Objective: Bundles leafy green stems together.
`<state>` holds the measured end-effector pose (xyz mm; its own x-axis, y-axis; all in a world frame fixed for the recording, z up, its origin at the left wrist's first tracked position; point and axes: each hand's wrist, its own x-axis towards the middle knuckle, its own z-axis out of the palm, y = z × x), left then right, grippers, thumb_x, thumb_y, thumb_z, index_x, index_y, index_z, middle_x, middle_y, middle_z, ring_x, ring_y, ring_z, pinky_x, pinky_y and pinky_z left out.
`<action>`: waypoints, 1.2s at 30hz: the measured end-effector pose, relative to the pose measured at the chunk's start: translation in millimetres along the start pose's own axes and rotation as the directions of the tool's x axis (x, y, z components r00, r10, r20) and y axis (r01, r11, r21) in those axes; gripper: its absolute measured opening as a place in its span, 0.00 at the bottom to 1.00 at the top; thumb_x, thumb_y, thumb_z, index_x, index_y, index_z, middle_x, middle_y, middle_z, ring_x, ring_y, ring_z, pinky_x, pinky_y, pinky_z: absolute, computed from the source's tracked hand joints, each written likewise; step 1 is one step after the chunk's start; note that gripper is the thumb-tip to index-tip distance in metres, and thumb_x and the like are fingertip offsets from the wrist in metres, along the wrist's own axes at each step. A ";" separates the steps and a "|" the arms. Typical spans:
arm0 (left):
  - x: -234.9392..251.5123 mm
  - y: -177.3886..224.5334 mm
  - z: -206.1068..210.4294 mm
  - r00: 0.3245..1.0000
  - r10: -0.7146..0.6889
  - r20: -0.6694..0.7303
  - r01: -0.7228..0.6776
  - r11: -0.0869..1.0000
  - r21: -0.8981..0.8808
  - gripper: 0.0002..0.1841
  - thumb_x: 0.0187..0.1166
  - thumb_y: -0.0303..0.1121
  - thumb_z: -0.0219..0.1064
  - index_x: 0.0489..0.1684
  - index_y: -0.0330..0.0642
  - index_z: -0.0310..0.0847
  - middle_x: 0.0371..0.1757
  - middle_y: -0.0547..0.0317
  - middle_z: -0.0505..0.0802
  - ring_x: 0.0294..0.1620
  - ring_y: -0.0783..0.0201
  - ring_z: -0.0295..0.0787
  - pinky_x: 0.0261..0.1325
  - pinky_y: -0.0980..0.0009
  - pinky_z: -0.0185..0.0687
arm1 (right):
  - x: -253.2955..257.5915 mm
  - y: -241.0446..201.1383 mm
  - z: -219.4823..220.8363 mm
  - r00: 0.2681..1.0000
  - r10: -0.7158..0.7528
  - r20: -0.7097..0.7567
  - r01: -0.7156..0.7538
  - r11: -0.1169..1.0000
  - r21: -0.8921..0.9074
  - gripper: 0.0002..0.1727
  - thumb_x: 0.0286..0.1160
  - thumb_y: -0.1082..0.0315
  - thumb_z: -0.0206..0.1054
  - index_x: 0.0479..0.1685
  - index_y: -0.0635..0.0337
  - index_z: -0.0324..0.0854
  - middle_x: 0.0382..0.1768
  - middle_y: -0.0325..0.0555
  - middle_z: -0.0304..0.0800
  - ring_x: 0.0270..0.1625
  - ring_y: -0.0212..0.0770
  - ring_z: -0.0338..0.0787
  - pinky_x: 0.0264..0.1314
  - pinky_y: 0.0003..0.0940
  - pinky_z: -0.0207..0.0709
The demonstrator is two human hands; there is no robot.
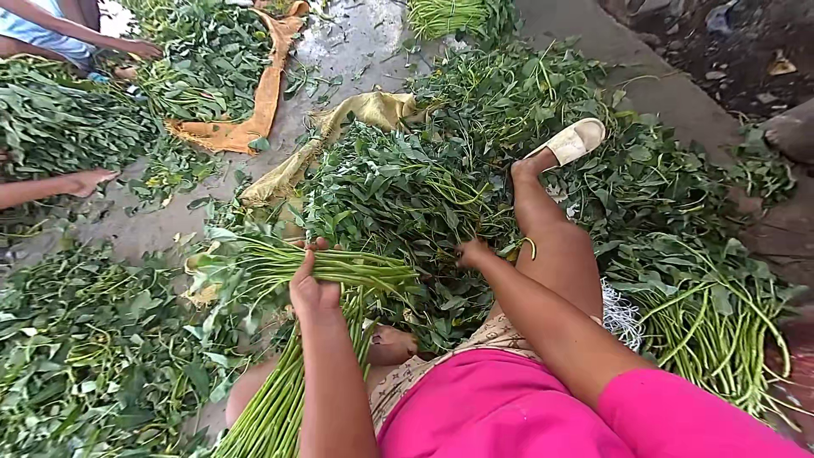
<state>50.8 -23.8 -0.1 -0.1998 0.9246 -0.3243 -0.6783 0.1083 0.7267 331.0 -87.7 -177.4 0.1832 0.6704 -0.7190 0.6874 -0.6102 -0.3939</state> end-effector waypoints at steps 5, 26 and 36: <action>-4.5 -10.3 1.8 1.000 -0.028 0.007 0.028 1.000 0.000 0.14 0.92 0.24 0.42 0.55 0.48 0.74 0.37 0.64 0.89 0.39 0.65 0.91 0.49 0.64 0.91 | -33.4 -25.5 -24.8 0.993 -0.037 -0.111 0.046 0.996 0.079 0.21 0.82 0.64 0.65 0.72 0.61 0.83 0.71 0.63 0.84 0.77 0.62 0.80 0.80 0.65 0.68; -33.7 -77.9 46.9 0.924 -0.359 0.130 0.266 0.849 0.457 0.14 0.82 0.15 0.59 0.62 0.30 0.74 0.46 0.49 0.92 0.45 0.61 0.91 0.50 0.67 0.88 | -95.5 -62.3 -28.2 0.633 -0.505 -0.587 0.712 0.677 0.186 0.26 0.79 0.74 0.60 0.77 0.60 0.80 0.62 0.62 0.87 0.63 0.51 0.87 0.68 0.45 0.80; -27.3 -66.7 43.6 0.939 -0.320 0.128 0.224 0.850 0.476 0.14 0.81 0.15 0.59 0.62 0.31 0.74 0.45 0.50 0.90 0.42 0.63 0.91 0.47 0.68 0.89 | -109.0 -75.0 -18.5 0.576 -0.685 -0.446 0.769 0.639 0.013 0.32 0.77 0.81 0.54 0.84 0.59 0.73 0.71 0.65 0.83 0.71 0.59 0.85 0.75 0.51 0.77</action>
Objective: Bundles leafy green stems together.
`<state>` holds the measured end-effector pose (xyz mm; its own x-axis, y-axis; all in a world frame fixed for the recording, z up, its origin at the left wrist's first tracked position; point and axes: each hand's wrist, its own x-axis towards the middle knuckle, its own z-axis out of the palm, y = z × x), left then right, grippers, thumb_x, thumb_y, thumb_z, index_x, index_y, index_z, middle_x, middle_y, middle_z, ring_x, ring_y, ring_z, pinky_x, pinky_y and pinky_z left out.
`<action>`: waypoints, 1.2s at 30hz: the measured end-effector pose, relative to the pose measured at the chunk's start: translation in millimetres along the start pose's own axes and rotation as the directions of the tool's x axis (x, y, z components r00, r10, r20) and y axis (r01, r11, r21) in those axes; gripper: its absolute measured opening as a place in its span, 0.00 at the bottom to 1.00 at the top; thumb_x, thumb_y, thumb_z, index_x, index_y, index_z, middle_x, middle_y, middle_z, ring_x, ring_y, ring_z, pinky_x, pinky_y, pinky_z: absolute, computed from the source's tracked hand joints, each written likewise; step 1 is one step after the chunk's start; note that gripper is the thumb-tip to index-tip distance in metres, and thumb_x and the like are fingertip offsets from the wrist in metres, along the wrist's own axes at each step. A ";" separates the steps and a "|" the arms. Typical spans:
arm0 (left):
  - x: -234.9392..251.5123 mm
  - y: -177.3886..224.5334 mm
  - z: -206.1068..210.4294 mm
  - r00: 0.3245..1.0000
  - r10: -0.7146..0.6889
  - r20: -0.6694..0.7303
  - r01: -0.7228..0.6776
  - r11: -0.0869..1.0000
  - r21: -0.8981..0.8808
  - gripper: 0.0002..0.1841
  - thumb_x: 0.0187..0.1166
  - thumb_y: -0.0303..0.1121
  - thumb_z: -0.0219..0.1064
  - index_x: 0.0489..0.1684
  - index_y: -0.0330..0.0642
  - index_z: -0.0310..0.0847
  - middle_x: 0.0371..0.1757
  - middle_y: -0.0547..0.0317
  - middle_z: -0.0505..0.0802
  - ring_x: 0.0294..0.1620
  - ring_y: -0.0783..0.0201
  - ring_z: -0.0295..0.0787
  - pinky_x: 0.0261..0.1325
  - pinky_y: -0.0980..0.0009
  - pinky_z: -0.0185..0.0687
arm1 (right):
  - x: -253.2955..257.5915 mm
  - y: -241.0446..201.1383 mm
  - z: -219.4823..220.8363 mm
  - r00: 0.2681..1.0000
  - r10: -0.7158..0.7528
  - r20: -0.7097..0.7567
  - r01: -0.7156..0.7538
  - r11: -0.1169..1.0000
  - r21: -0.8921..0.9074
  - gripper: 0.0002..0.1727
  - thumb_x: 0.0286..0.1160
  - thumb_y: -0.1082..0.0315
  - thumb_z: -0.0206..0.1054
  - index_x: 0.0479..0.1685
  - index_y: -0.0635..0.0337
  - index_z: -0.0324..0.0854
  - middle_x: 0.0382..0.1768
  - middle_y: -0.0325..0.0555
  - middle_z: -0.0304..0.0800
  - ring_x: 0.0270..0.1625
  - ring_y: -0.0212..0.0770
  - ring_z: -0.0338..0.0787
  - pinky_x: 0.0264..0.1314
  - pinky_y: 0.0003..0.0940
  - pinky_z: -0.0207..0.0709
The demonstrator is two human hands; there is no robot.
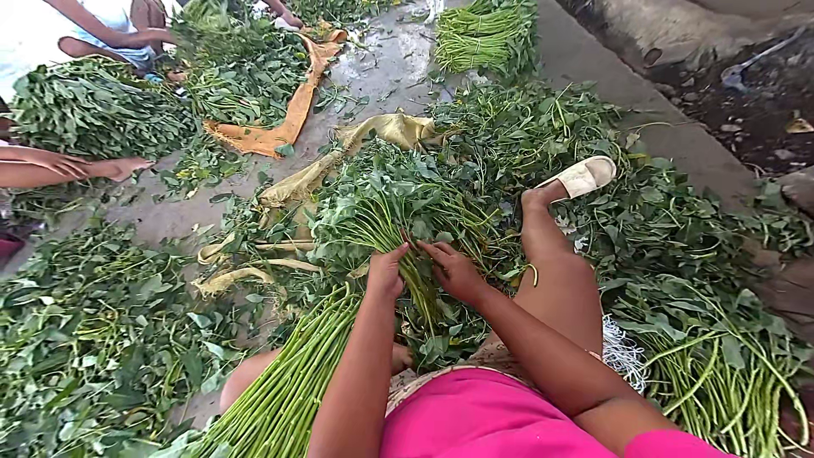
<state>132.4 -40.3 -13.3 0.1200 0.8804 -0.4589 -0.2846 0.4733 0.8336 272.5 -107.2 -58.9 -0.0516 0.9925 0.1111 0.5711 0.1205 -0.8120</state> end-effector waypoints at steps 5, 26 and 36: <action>1.5 -8.7 0.8 0.998 -0.052 -0.029 0.054 0.997 0.055 0.18 0.80 0.17 0.63 0.66 0.30 0.69 0.48 0.47 0.89 0.44 0.63 0.89 0.50 0.67 0.88 | 8.3 -5.3 0.2 0.986 0.129 0.105 -0.140 0.985 0.104 0.28 0.84 0.69 0.55 0.85 0.59 0.71 0.73 0.61 0.82 0.74 0.54 0.82 0.80 0.49 0.71; 3.7 44.5 -61.6 0.976 0.079 -0.205 -0.137 0.949 -0.284 0.07 0.88 0.23 0.52 0.52 0.42 0.75 0.36 0.58 0.90 0.36 0.64 0.92 0.45 0.64 0.93 | 24.5 -30.8 29.5 0.952 -0.011 0.306 -0.054 0.978 0.203 0.24 0.89 0.57 0.58 0.71 0.68 0.81 0.62 0.63 0.89 0.66 0.53 0.88 0.74 0.52 0.75; 6.5 38.2 -69.7 0.990 0.008 -0.142 -0.048 0.958 -0.281 0.10 0.90 0.24 0.48 0.49 0.45 0.75 0.33 0.63 0.88 0.31 0.70 0.89 0.40 0.72 0.91 | 4.6 -19.2 37.6 0.951 -0.085 0.296 -0.243 0.383 0.891 0.24 0.80 0.38 0.62 0.19 0.40 0.79 0.20 0.17 0.81 0.26 0.15 0.79 0.35 0.16 0.73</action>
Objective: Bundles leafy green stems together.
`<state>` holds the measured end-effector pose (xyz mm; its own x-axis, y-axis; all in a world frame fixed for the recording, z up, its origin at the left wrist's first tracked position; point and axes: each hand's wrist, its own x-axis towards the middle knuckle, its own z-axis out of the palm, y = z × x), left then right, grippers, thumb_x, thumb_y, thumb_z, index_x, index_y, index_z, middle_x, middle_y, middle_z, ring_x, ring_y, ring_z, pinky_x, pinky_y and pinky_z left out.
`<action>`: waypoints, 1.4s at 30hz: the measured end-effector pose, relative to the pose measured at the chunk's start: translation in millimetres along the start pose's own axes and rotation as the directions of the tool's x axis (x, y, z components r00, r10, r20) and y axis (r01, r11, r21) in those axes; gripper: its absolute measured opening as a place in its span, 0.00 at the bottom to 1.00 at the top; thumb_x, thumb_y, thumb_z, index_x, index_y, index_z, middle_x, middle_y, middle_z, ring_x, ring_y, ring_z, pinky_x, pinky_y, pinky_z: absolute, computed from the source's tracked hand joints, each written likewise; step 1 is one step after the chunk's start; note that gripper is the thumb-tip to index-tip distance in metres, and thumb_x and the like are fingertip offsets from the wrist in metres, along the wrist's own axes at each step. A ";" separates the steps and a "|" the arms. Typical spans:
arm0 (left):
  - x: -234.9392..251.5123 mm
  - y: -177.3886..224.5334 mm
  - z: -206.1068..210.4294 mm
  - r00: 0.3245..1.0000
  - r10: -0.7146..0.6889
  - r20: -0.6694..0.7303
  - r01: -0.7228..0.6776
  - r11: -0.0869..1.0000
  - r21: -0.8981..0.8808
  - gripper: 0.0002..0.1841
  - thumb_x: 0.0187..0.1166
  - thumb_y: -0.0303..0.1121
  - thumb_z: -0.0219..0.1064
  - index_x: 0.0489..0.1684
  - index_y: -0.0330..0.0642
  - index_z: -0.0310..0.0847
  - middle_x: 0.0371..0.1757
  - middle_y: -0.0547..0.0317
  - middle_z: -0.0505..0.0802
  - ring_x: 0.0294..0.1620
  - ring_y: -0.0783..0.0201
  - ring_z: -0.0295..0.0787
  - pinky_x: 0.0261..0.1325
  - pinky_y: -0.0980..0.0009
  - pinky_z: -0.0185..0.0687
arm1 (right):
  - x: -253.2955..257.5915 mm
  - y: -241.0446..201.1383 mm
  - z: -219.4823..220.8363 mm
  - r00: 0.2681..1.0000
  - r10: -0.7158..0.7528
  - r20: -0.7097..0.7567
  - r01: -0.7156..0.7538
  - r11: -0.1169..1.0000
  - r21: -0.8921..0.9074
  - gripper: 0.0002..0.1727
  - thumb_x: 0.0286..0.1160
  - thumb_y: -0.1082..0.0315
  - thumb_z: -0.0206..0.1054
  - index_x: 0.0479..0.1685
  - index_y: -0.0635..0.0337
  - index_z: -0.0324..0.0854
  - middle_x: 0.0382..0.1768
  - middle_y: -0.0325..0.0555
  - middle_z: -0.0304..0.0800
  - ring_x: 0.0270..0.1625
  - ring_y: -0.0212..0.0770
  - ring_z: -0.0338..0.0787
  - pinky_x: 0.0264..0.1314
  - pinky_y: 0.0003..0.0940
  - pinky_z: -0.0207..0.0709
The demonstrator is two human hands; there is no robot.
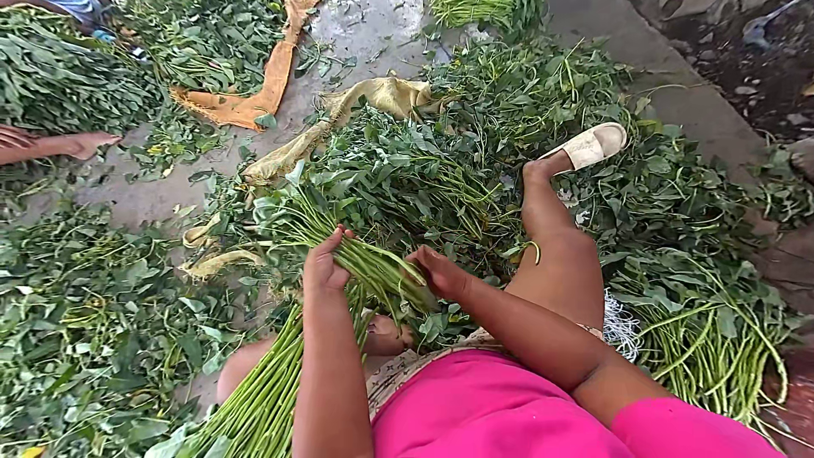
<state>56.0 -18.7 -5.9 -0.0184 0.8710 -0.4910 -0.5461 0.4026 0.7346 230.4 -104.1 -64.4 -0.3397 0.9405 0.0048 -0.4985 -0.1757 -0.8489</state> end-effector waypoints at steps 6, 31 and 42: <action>19.2 -0.5 -18.7 0.972 0.104 -0.210 -0.113 0.993 -0.028 0.05 0.87 0.23 0.53 0.46 0.43 0.72 0.29 0.61 0.86 0.28 0.67 0.87 0.39 0.68 0.90 | -11.5 -21.0 -9.0 0.975 -0.223 -0.012 0.204 0.912 -0.356 0.18 0.72 0.69 0.60 0.11 0.48 0.74 0.17 0.17 0.72 0.25 0.12 0.69 0.31 0.16 0.62; 18.3 -10.7 -9.8 0.932 0.134 -0.336 -0.117 0.991 0.071 0.05 0.85 0.22 0.56 0.51 0.42 0.70 0.34 0.57 0.85 0.30 0.66 0.86 0.37 0.69 0.88 | 5.4 30.7 -4.5 0.862 -0.460 0.214 0.253 0.023 -0.967 0.13 0.80 0.69 0.65 0.50 0.51 0.97 0.29 0.52 0.91 0.32 0.52 0.91 0.33 0.49 0.82; 11.5 3.2 -24.6 0.891 0.346 -0.295 -0.376 0.925 -0.050 0.09 0.90 0.24 0.44 0.52 0.45 0.69 0.42 0.61 0.85 0.43 0.69 0.86 0.52 0.70 0.87 | -10.6 72.4 -131.8 0.592 0.482 -0.646 -0.738 0.002 -0.674 0.25 0.73 0.72 0.70 0.71 0.65 0.83 0.86 0.69 0.63 0.87 0.76 0.59 0.79 0.82 0.56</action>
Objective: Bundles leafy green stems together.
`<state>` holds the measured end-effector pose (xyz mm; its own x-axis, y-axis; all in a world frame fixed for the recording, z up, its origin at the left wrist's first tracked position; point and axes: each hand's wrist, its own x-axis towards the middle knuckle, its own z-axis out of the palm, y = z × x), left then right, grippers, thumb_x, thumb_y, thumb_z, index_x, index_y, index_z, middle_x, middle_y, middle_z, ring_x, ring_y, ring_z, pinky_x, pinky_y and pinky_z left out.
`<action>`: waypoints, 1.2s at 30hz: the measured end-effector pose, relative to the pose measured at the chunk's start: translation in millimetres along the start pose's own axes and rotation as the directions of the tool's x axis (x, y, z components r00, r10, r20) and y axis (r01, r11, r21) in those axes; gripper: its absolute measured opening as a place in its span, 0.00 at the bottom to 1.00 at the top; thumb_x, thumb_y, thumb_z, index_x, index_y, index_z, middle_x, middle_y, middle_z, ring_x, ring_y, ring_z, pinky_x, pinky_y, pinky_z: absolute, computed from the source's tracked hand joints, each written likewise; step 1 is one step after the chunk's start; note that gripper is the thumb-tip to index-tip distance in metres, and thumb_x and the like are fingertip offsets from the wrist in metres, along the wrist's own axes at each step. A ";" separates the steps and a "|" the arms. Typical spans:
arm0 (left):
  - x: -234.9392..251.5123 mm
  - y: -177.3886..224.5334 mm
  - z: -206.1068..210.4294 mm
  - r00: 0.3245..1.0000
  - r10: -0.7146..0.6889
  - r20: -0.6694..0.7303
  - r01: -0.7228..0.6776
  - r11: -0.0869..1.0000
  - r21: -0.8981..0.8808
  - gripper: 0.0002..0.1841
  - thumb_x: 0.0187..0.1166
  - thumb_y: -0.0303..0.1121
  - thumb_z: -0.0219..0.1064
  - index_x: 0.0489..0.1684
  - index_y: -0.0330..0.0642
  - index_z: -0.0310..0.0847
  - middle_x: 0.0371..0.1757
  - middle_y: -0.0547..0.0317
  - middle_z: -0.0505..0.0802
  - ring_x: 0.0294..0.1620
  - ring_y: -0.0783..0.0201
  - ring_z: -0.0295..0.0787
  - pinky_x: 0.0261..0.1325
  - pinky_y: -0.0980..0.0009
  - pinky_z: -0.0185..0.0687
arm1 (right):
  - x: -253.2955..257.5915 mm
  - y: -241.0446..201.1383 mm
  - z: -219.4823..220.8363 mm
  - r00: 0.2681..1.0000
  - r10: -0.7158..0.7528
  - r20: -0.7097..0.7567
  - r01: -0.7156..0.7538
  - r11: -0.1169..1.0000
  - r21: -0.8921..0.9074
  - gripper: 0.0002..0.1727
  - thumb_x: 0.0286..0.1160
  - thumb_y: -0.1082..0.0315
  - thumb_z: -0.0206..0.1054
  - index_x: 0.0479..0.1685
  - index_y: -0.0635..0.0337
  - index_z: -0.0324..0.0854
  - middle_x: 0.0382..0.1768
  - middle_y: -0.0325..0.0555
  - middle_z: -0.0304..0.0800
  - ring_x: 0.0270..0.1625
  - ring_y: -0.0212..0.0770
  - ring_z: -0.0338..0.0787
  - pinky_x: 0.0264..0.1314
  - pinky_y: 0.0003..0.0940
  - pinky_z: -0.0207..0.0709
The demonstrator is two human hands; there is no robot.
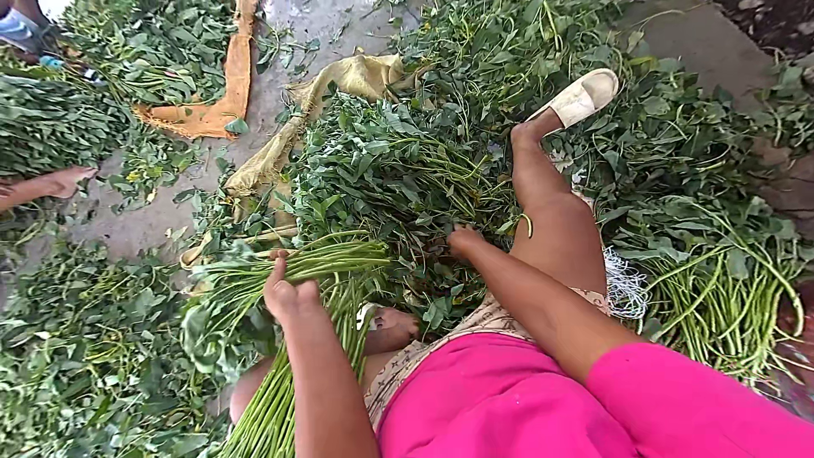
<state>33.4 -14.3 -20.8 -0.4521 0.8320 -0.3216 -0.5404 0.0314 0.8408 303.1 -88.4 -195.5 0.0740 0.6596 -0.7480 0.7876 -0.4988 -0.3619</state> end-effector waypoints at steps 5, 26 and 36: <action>-5.6 1.4 1.1 0.983 -0.136 0.123 0.140 0.990 -0.020 0.13 0.91 0.26 0.42 0.43 0.47 0.73 0.35 0.64 0.89 0.38 0.68 0.91 0.48 0.67 0.91 | 9.3 -14.6 -16.1 0.982 -0.106 -0.156 0.147 0.948 0.281 0.20 0.79 0.64 0.71 0.66 0.65 0.86 0.66 0.67 0.86 0.74 0.66 0.82 0.79 0.69 0.67; -49.2 -47.0 41.6 0.862 -0.420 0.284 0.264 0.850 0.456 0.14 0.85 0.18 0.56 0.66 0.31 0.69 0.48 0.45 0.93 0.45 0.58 0.94 0.50 0.62 0.90 | -111.9 -93.9 -56.7 0.854 -0.434 -0.287 0.500 0.527 0.687 0.18 0.89 0.65 0.62 0.69 0.68 0.80 0.54 0.53 0.89 0.52 0.32 0.86 0.62 0.31 0.77; -60.3 -45.3 41.8 0.867 -0.326 0.376 0.169 0.903 0.395 0.10 0.83 0.14 0.54 0.53 0.36 0.74 0.36 0.54 0.93 0.37 0.63 0.93 0.43 0.66 0.92 | -114.6 -90.9 -59.6 0.844 -0.501 -0.194 0.501 0.604 0.620 0.11 0.85 0.68 0.65 0.52 0.69 0.82 0.42 0.46 0.86 0.40 0.29 0.81 0.49 0.29 0.75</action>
<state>114.9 -42.7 -21.2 0.0509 0.9195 -0.3898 -0.2846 0.3875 0.8768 259.5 -85.2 -43.8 -0.2130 0.9154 -0.3417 0.1332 -0.3193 -0.9383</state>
